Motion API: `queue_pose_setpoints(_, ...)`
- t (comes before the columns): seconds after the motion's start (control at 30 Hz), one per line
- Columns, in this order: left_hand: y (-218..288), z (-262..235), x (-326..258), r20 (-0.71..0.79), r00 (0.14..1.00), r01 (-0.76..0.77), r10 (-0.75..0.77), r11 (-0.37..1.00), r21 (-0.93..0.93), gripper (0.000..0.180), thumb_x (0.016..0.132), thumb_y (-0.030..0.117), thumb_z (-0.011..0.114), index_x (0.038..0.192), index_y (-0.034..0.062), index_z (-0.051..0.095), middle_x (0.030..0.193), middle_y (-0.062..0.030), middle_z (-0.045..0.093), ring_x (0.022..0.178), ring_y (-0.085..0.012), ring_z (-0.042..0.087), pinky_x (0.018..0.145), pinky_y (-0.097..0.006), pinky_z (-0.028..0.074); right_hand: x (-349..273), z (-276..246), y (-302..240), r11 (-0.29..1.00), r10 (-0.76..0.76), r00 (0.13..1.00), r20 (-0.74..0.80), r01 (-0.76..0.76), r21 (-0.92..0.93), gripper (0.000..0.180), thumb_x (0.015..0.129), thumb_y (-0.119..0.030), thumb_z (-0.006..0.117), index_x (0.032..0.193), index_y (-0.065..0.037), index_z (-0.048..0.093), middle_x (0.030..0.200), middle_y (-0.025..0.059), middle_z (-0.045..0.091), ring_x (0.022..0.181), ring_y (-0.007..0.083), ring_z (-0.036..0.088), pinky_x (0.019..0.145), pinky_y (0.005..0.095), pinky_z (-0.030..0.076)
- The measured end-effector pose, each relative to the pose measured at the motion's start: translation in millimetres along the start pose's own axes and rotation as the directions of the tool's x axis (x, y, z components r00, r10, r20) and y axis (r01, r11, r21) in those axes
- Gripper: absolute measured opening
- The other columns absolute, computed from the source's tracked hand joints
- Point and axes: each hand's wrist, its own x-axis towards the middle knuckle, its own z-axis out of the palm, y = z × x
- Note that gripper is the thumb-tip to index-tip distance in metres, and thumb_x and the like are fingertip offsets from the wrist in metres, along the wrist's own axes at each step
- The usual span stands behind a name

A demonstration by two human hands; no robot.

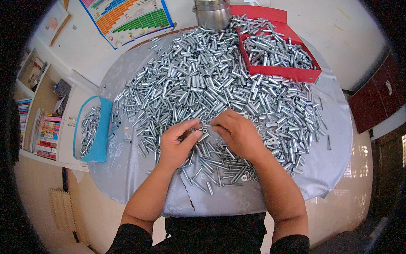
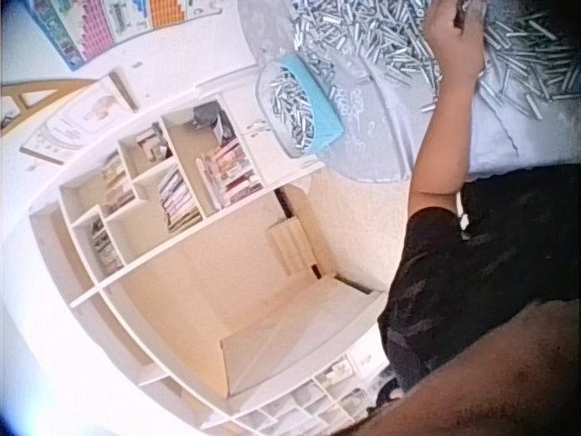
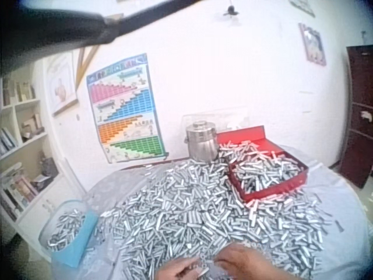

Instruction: The person repeatedly picks up metal bolts and washers from a large pile on a table, threads the washers onto the bolts, and places the assembled units back onto the pile. The task continues throughout the clip with no visible change in the overall pile size.

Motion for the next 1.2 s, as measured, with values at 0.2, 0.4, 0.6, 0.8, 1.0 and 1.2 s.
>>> queue_pose_setpoints(0.2,-11,-2,-2,0.024,0.999,-0.042,0.043,0.998,-0.035,0.022,0.083,0.006,0.07,0.106,0.0028,0.07,0.088,-0.0069,0.069,0.07,-0.009,0.059,0.062,-0.021,0.046,-4,11,-4,0.992,-0.019,0.998,-0.063,0.027,0.124,0.014,0.082,-0.005,0.066,0.096,-0.004,0.065,0.09,0.0128,0.063,0.082,0.0314,0.062,0.073,0.0384,0.051)
queue_pose_setpoints(0.4,-3,-11,5,-0.211,0.959,0.134,-0.187,0.961,-0.243,0.015,0.089,0.005,0.063,0.103,-0.0006,0.067,0.086,-0.0046,0.068,0.068,-0.0085,0.06,0.063,-0.021,0.048,-3,13,6,0.997,-0.054,0.999,-0.004,0.054,-0.064,0.016,0.077,-0.005,0.07,0.093,-0.004,0.069,0.092,0.0104,0.063,0.085,0.0277,0.063,0.075,0.0351,0.051)
queue_pose_setpoints(0.6,-2,-9,6,-0.212,0.957,0.132,-0.198,0.948,-0.291,0.013,0.091,0.008,0.063,0.101,-0.0004,0.066,0.083,-0.0056,0.067,0.065,-0.0095,0.058,0.06,-0.023,0.047,-4,21,4,0.983,-0.018,0.993,0.112,0.039,-0.181,0.019,0.076,-0.007,0.07,0.095,-0.005,0.069,0.093,0.0103,0.062,0.086,0.0275,0.062,0.075,0.0372,0.051)
queue_pose_setpoints(0.8,-7,-9,3,-0.175,0.964,0.133,-0.2,0.933,-0.333,0.015,0.091,0.009,0.063,0.102,-0.0011,0.065,0.083,-0.0021,0.065,0.067,-0.0072,0.057,0.061,-0.02,0.046,-7,8,3,0.99,0.137,0.987,-0.087,-0.14,-0.03,0.017,0.082,-0.005,0.067,0.099,-0.002,0.066,0.086,0.0122,0.064,0.079,0.0285,0.062,0.072,0.0343,0.049)
queue_pose_setpoints(1.0,-6,-6,3,-0.138,0.969,0.158,-0.207,0.94,-0.302,0.013,0.091,0.007,0.063,0.1,-0.001,0.065,0.086,-0.0063,0.066,0.068,-0.0109,0.06,0.063,-0.024,0.049,-7,1,0,0.991,0.13,0.981,-0.143,-0.132,-0.009,0.016,0.084,-0.009,0.065,0.099,-0.002,0.066,0.091,0.015,0.065,0.084,0.0324,0.064,0.073,0.0376,0.051)
queue_pose_setpoints(1.2,-5,-4,1,-0.084,0.98,0.147,-0.182,0.938,-0.313,0.013,0.09,0.006,0.063,0.1,-0.0012,0.066,0.084,-0.0055,0.067,0.068,-0.0103,0.06,0.064,-0.023,0.049,-7,2,0,0.991,0.128,0.982,-0.14,-0.131,-0.009,0.017,0.084,-0.007,0.066,0.1,-0.002,0.066,0.091,0.0148,0.065,0.083,0.0321,0.064,0.073,0.0373,0.051)
